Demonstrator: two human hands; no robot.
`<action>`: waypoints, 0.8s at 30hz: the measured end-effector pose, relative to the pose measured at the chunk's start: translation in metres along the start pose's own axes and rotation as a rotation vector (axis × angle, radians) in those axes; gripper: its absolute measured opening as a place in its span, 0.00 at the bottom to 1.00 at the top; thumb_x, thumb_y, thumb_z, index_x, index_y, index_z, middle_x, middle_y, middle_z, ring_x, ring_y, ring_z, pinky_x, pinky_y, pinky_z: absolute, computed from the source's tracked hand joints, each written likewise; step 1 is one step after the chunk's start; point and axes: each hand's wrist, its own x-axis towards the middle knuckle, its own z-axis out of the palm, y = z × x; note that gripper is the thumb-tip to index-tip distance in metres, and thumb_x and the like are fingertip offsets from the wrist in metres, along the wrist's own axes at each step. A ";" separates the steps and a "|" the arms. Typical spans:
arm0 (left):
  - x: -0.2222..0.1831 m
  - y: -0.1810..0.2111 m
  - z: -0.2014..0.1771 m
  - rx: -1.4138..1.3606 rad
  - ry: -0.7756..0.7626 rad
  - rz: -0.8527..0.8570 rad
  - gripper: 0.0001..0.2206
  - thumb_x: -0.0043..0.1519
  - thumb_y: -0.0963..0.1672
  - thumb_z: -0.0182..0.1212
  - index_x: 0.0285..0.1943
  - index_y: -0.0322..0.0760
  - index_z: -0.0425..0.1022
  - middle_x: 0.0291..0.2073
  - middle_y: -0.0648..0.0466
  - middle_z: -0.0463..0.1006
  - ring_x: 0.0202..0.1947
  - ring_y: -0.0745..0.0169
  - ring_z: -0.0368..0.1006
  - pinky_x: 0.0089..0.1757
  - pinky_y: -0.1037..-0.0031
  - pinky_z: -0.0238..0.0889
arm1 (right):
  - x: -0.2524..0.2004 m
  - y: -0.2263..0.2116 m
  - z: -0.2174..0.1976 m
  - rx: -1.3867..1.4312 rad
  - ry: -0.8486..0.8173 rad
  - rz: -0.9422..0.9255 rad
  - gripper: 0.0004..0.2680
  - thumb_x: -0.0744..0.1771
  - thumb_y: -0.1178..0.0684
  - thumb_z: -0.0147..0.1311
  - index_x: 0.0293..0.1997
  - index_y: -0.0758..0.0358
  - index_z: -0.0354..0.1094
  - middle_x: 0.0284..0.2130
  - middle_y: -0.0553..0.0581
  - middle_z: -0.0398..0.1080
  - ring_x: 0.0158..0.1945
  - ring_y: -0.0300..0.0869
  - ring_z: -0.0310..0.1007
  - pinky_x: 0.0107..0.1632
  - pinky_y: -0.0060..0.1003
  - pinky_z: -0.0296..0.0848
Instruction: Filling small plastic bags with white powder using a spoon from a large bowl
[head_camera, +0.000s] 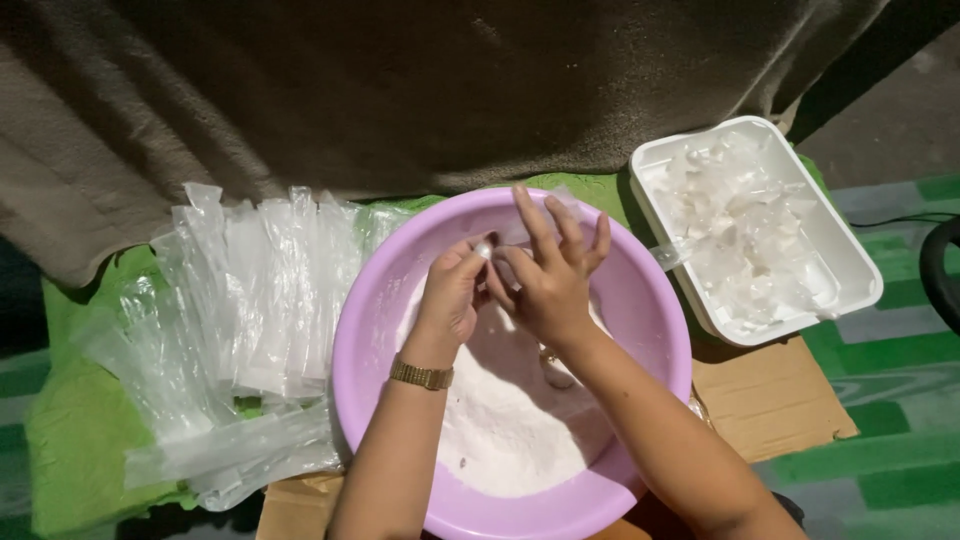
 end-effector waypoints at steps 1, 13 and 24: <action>-0.005 0.004 0.003 0.000 0.002 0.002 0.08 0.62 0.46 0.62 0.44 0.40 0.77 0.17 0.51 0.76 0.28 0.66 0.72 0.37 0.75 0.63 | 0.002 0.000 -0.002 0.003 0.001 -0.001 0.06 0.66 0.46 0.63 0.33 0.50 0.69 0.67 0.57 0.66 0.68 0.54 0.57 0.69 0.65 0.27; -0.028 0.028 0.009 0.366 -0.137 0.273 0.11 0.62 0.48 0.66 0.44 0.35 0.82 0.37 0.54 0.74 0.40 0.68 0.69 0.44 0.76 0.66 | 0.006 0.028 -0.008 0.416 -0.250 0.511 0.02 0.64 0.53 0.65 0.35 0.50 0.76 0.72 0.49 0.55 0.69 0.54 0.50 0.68 0.65 0.38; -0.019 0.024 -0.009 0.721 -0.011 0.697 0.10 0.59 0.48 0.72 0.44 0.42 0.85 0.34 0.51 0.82 0.44 0.56 0.75 0.51 0.71 0.62 | 0.005 0.026 -0.009 0.489 -0.252 0.548 0.05 0.66 0.45 0.65 0.36 0.49 0.78 0.73 0.49 0.55 0.71 0.53 0.49 0.68 0.72 0.32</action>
